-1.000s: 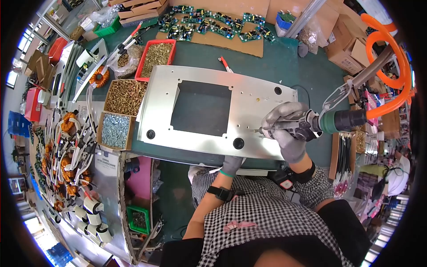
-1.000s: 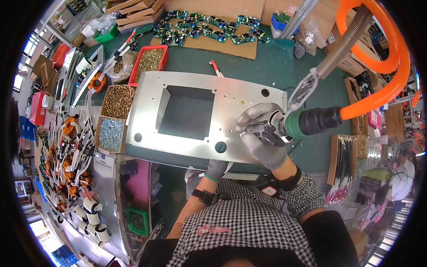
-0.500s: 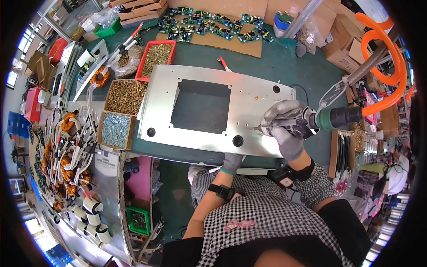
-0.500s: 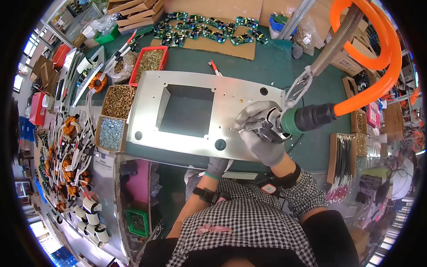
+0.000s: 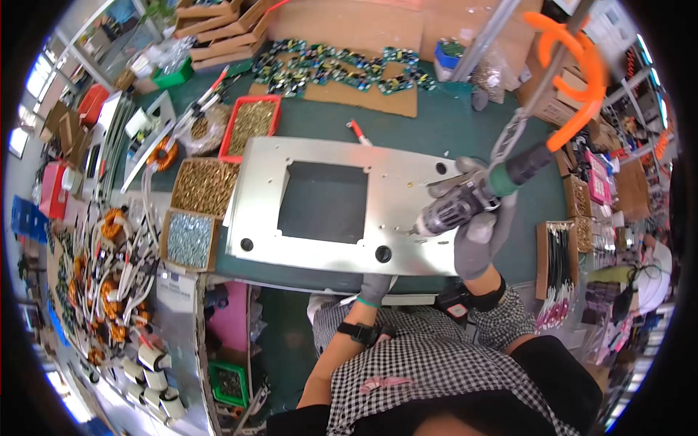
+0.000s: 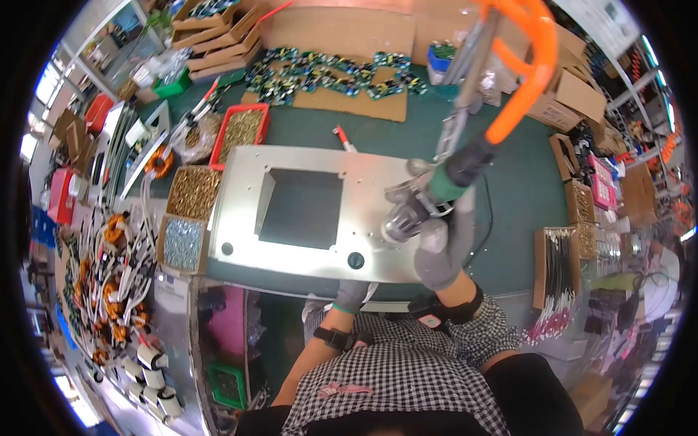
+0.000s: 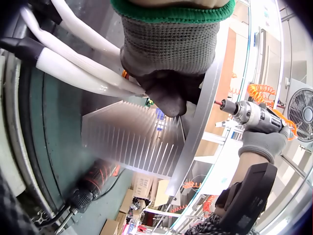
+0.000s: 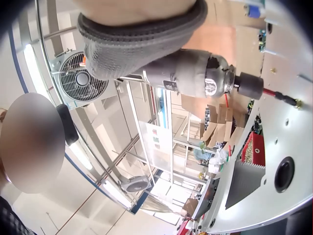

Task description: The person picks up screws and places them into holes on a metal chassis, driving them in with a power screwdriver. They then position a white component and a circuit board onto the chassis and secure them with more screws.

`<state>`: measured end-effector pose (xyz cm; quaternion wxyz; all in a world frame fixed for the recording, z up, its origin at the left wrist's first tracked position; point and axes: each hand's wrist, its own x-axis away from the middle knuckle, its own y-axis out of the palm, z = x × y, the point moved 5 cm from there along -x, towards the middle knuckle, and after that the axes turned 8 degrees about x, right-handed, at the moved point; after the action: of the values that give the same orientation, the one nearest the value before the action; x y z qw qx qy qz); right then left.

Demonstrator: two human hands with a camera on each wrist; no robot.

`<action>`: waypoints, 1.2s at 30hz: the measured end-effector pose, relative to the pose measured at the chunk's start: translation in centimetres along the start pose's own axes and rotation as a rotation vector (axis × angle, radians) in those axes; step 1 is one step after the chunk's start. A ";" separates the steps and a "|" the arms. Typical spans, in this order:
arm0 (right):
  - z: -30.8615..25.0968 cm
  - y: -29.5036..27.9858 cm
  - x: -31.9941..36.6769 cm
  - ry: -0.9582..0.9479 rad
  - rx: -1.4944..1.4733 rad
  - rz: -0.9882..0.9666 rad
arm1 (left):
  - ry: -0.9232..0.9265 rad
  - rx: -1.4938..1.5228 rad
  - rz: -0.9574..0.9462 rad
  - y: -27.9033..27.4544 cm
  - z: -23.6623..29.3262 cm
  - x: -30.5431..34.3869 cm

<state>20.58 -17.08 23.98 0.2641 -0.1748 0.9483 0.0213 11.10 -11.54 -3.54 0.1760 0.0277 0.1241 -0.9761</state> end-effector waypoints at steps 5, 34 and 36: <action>0.2 -0.8 0.2 -0.136 0.248 -0.373 | 0.173 -0.463 -0.002 -1.3 3.2 0.0; 1.7 0.8 -0.1 0.094 -0.034 -0.261 | 0.148 -0.612 -0.175 -0.9 1.1 -0.7; 1.3 0.4 0.3 0.161 -0.119 -0.265 | 0.144 -0.574 -0.191 -0.8 2.9 -1.1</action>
<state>20.80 -16.60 22.69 0.1769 -0.3149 0.9321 0.0285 11.85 -11.13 -0.41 0.0750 0.0343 0.4088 -0.9089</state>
